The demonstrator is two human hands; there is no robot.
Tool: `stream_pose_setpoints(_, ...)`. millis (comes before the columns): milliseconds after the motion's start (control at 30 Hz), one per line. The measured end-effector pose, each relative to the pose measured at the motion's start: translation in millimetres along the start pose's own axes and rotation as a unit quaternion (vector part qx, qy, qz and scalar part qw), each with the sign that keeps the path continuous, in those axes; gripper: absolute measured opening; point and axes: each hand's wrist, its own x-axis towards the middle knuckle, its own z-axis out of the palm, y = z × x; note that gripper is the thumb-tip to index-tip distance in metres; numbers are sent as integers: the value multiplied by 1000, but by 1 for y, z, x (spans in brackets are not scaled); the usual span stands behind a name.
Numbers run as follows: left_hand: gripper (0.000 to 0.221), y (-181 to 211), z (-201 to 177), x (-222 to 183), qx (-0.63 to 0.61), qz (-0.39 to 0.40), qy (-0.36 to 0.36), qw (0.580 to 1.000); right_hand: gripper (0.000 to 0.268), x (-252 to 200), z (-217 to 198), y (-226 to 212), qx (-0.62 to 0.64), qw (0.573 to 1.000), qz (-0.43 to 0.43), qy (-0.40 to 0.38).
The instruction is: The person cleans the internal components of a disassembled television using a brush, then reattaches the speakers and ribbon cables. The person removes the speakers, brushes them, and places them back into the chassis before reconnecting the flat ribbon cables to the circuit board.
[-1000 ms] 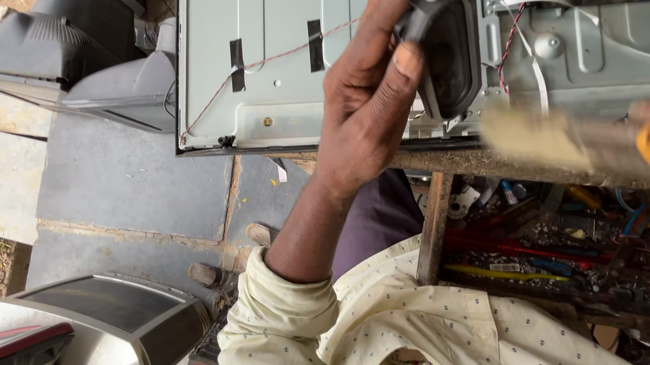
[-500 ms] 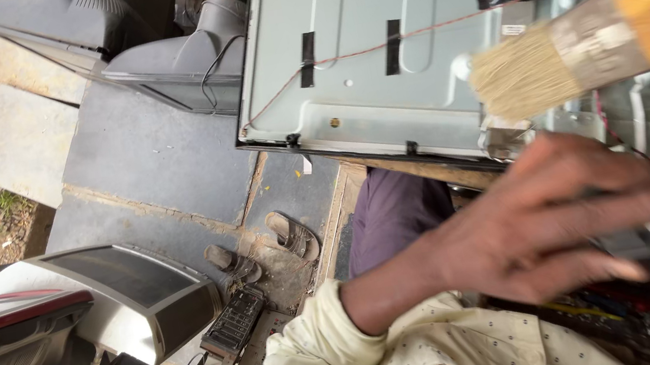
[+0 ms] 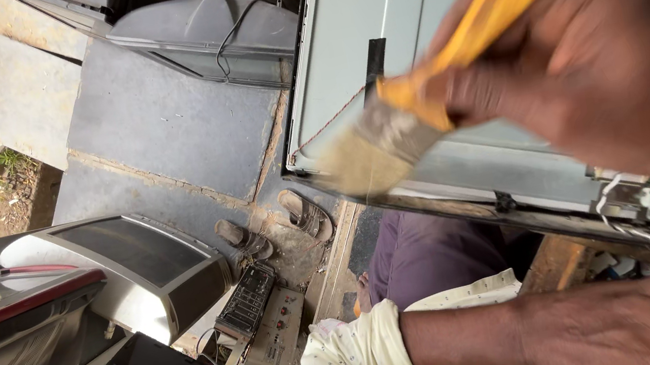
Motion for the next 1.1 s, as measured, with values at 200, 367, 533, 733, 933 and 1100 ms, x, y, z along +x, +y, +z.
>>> stream_pose_setpoints(200,54,-41,43,-27,-152,-44,-6,987,18,21,-1,-11,-65,995,37,-65)
stream_pose_setpoints(367,50,-54,59,-39,-262,-72,-5,962,22,21,16,7,196,968,154,5)
stream_pose_setpoints(533,52,-50,51,-42,-292,-73,6,954,19,21,11,-7,99,990,93,-35)
stream_pose_setpoints(733,55,-39,36,-37,-320,-72,16,945,15,23,0,-8,114,991,-51,55)
stream_pose_setpoints(933,53,-30,30,-24,-278,-60,33,958,16,5,9,13,34,998,-45,-39)
stream_pose_setpoints(1100,46,-31,28,-21,-75,-9,28,997,18,9,14,6,100,993,-21,57)
